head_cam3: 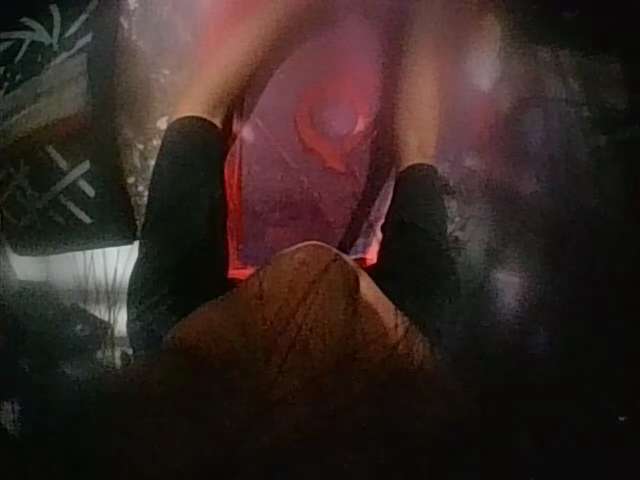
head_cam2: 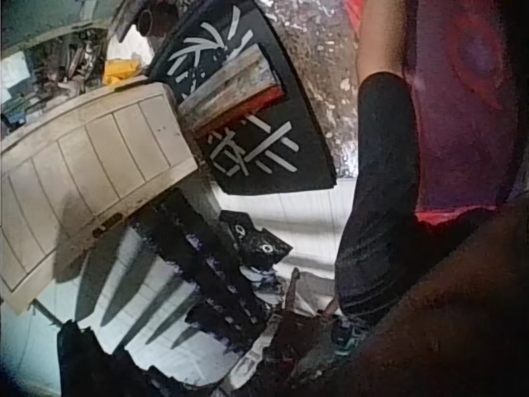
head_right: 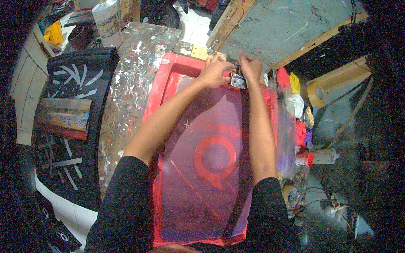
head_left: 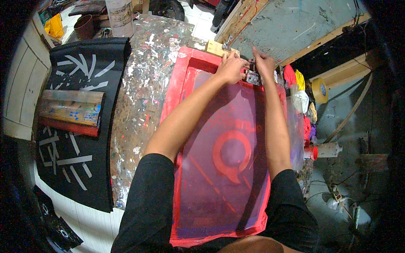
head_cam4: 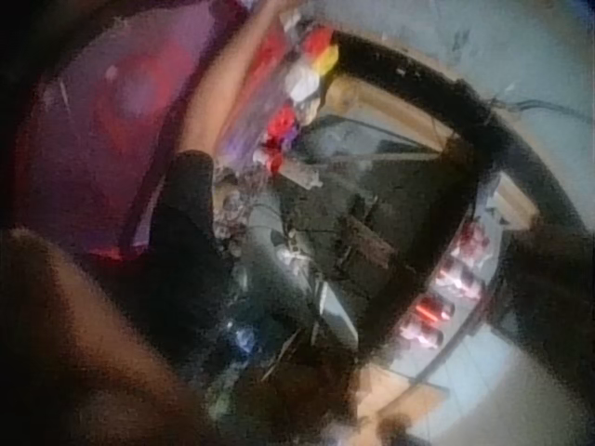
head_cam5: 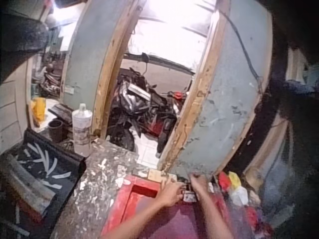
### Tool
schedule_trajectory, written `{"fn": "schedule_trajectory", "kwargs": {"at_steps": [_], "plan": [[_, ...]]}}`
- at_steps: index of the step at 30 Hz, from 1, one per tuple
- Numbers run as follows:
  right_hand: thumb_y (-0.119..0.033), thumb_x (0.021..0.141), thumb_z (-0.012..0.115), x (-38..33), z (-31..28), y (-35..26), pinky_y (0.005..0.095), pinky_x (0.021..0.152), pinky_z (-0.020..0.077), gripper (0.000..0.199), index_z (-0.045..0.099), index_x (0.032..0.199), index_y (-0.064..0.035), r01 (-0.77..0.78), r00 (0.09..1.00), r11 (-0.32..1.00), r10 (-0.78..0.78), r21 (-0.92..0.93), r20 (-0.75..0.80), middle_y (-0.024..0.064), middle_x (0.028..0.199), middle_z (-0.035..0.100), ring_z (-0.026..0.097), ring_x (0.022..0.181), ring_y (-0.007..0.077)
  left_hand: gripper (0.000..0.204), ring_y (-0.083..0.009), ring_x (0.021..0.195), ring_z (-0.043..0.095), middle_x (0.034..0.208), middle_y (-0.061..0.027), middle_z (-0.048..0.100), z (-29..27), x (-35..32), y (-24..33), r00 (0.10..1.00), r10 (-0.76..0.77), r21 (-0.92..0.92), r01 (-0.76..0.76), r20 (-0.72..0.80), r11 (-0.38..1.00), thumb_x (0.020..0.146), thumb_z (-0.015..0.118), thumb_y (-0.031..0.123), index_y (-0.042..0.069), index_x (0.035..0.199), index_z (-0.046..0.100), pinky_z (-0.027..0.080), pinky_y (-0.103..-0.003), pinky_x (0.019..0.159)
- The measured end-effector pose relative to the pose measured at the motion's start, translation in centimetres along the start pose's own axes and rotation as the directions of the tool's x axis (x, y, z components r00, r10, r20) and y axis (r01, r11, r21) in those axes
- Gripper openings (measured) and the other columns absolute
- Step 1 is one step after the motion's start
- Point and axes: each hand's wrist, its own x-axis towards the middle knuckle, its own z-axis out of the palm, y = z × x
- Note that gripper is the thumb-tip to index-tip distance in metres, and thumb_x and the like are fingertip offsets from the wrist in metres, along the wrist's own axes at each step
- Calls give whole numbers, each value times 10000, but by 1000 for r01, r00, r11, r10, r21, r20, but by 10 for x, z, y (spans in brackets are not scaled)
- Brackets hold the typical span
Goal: The person places a red screen printing frame onto a workbench and secures it using a metal clamp. They adjust the clamp's position and tighten it to hold the frame in place, then briefly use a squeegee on the frame's surface.
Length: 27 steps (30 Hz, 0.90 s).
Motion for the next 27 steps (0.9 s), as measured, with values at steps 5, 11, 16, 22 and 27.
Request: {"fn": "schedule_trajectory", "kwargs": {"at_steps": [5, 11, 16, 22, 27], "plan": [[-384, 979, 503, 13, 2, 10, 326, 574, 508, 441, 707, 898, -2, 14, 993, 998, -21, 56, 120, 115, 718, 692, 648, 592, 179, 419, -289, 1205, 459, 1137, -98, 654, 1, 0, 0, 999, 4, -39, -5, -34, 999, 704, 768, 238, 161, 1112, 705, 325, -442, 996], [-316, 964, 519, 17, 1, 21, 340, 559, 477, 401, 722, 836, 6, -189, 965, 918, 109, 349, 237, 128, 711, 707, 622, 568, 184, 439, -288, 1187, 466, 1127, -102, 651, -1, -1, 1, 1000, 5, -11, -5, -28, 1000, 717, 776, 280, 174, 1135, 698, 326, -444, 993], [-291, 963, 521, 8, 0, 7, 325, 560, 484, 352, 697, 892, 6, -136, 985, 945, 96, 297, 146, 142, 726, 710, 627, 571, 184, 434, -292, 1192, 463, 1121, -106, 650, -2, 0, 1, 1000, 0, 6, 0, -12, 1000, 717, 779, 284, 185, 1133, 701, 327, -446, 994], [-349, 948, 535, 7, 2, 4, 346, 609, 491, 391, 738, 877, -23, 97, 989, 994, -102, 45, 111, 91, 700, 712, 632, 581, 164, 401, -307, 1218, 456, 1103, -128, 657, 2, 2, -1, 999, 13, -18, -14, -47, 1000, 687, 778, 257, 160, 1073, 727, 331, -457, 1007], [-401, 933, 548, 13, 2, 11, 342, 612, 483, 425, 752, 903, -29, 33, 985, 997, -45, 76, 167, 89, 698, 712, 639, 604, 169, 412, -318, 1213, 456, 1122, -149, 639, 1, 5, -5, 999, 29, -23, -30, -18, 999, 678, 783, 265, 135, 1063, 715, 330, -464, 1011]]}}
